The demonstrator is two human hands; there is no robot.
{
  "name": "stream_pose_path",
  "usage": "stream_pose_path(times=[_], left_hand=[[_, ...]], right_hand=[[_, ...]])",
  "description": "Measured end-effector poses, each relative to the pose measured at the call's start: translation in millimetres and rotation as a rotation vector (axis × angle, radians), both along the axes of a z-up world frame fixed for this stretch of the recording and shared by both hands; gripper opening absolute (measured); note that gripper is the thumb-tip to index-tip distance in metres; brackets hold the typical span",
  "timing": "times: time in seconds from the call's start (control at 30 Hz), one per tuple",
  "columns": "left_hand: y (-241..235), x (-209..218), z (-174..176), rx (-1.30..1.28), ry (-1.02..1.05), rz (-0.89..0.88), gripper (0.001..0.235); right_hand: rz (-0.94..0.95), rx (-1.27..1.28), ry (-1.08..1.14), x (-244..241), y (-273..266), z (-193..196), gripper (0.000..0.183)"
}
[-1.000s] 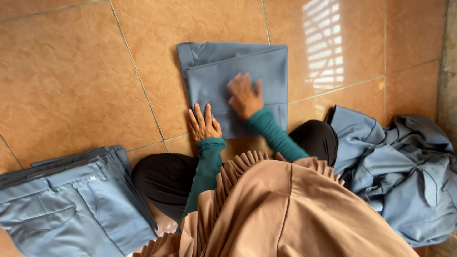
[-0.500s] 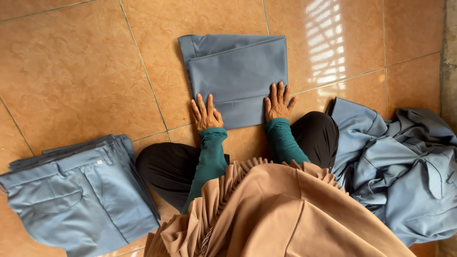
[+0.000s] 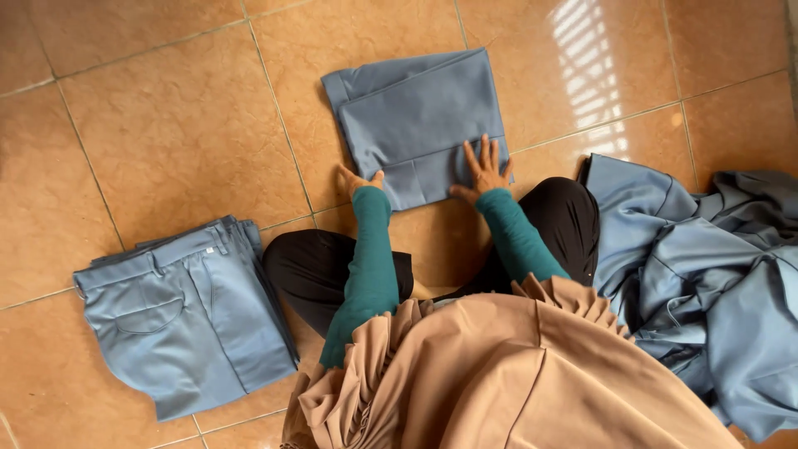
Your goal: The person sits on a tiled floor and folds several pairs of light blue trousers by hand. They smooth the fabric, fold the legs together, and fold the pants into neat rectangles, stacking them as they finish.
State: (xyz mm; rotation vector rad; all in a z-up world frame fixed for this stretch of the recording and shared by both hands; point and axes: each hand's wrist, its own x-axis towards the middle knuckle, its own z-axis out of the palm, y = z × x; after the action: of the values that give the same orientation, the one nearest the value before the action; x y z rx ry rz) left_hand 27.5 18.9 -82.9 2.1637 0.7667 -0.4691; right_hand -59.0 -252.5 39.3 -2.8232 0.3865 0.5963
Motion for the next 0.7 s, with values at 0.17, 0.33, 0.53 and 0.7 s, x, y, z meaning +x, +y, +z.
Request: stream_pose_path(times=[0.17, 0.33, 0.53, 0.7], left_hand=[[22.5, -32.2, 18.2, -0.352, 0.007, 0.068, 0.134], [5.3, -87.8, 195.6, -0.843, -0.080, 0.502, 0.092], [-9.9, -105.7, 288.1, -0.896, -0.395, 0.827, 0.071], [-50.9, -55.0, 318.1, -1.037, -0.618, 0.684, 0.083]], right_hand=[[0.127, 0.019, 0.060, -46.8, 9.3, -6.5, 0.129], [0.244, 0.032, -0.017, -48.7, 3.2, -21.1, 0.119], [0.304, 0.457, -0.232, -63.4, 27.1, -68.9, 0.070], [-0.389, 1.287, -0.181, -82.0, 63.4, -157.6, 0.042]])
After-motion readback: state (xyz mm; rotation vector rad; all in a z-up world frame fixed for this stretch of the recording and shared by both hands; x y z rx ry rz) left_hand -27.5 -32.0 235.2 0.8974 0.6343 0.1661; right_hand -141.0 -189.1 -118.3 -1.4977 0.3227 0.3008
